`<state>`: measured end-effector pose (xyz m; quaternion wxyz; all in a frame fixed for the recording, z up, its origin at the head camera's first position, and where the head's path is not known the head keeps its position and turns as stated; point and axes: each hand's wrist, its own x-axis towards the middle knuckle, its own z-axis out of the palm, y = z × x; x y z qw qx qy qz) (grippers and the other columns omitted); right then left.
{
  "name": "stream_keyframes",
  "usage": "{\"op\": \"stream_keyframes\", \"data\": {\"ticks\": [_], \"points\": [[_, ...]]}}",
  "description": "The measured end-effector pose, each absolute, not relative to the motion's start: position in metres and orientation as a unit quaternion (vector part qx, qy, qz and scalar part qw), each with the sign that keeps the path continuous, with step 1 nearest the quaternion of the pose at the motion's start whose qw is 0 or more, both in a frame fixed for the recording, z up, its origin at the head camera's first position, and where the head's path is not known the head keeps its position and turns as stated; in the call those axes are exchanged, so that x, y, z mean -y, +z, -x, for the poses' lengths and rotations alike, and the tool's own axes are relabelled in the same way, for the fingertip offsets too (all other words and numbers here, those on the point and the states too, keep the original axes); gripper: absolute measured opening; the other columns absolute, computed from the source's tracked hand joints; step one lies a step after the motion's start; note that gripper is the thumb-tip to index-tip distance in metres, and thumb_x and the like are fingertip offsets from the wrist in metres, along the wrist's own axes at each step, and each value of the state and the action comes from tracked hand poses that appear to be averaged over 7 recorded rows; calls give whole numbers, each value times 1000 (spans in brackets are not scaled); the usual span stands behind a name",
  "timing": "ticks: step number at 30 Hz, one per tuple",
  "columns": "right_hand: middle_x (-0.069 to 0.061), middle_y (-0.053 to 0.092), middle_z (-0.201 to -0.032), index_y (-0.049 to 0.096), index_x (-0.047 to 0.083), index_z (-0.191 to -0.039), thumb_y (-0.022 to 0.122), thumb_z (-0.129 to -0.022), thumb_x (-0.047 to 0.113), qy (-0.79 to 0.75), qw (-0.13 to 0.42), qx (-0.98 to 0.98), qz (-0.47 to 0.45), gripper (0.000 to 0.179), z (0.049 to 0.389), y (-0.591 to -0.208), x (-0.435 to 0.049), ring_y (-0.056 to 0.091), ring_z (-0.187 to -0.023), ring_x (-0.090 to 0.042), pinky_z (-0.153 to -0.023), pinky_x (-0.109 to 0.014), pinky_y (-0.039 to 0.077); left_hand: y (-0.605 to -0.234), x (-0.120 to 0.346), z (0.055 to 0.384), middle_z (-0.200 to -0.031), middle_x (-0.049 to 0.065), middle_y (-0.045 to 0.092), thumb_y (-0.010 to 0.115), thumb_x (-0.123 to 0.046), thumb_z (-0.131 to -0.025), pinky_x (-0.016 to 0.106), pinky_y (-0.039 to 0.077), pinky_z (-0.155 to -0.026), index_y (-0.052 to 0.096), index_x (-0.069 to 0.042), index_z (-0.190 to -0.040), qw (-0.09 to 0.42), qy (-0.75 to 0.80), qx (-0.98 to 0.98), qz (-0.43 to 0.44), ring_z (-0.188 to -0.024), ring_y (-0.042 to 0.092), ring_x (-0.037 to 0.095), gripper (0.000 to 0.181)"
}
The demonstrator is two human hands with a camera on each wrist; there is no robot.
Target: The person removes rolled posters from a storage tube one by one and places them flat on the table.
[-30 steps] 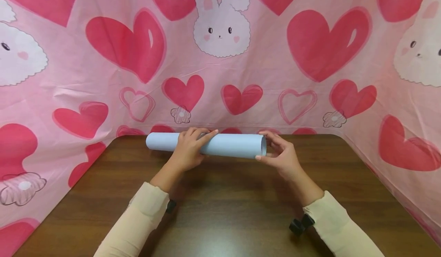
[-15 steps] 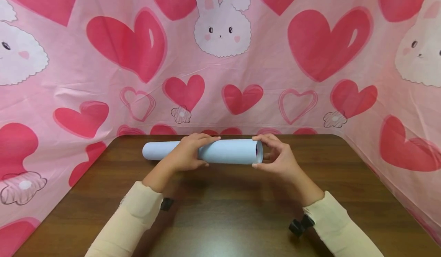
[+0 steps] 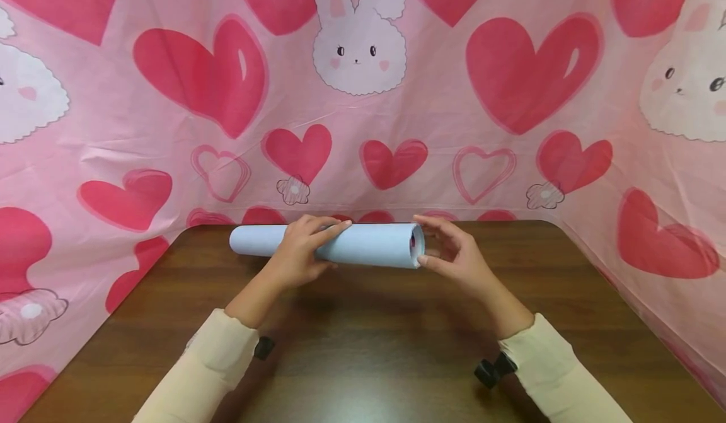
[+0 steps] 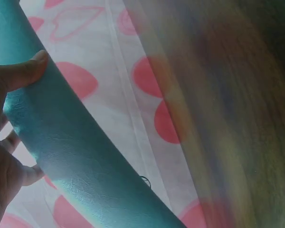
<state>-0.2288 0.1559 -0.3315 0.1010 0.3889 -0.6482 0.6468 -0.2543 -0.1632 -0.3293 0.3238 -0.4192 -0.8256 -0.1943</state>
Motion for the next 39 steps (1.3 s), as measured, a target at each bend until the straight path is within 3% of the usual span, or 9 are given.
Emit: {"op": "stream_keyframes", "data": {"ticks": [8, 22, 27, 39], "points": [[0, 64, -103, 55, -14, -117, 69, -74, -21, 689, 138, 655, -278, 46, 229, -330, -143, 60, -93, -16, -77, -25, 55, -329, 164, 249, -125, 8, 59, 92, -13, -59, 56, 42, -86, 58, -22, -136, 338, -184, 826, 413, -108, 53, 29, 84], [1, 59, -87, 61, -11, -92, 63, -76, -24, 670, 202, 679, -222, 20, 230, -334, -127, 56, -78, -13, -70, -20, 50, -332, 163, 247, -126, 8, 59, 91, -10, -58, 55, 42, -85, 58, -22, -135, 338, -168, 826, 417, -107, 53, 29, 85], [3, 58, -84, 59, -14, -91, 58, -76, -25, 666, 198, 684, -223, 19, 221, -327, -126, 55, -76, -11, -63, -18, 50, -334, 162, 247, -127, 6, 58, 91, -10, -59, 56, 40, -86, 58, -23, -135, 333, -158, 833, 414, -110, 52, 30, 85], [8, 67, -90, 66, -18, -101, 64, -78, -23, 651, 214, 693, -222, 23, 213, -326, -131, 62, -80, -5, -70, -19, 54, -339, 166, 245, -125, 6, 59, 92, -12, -57, 56, 38, -86, 59, -25, -135, 344, -124, 846, 389, -107, 52, 29, 86]]}}
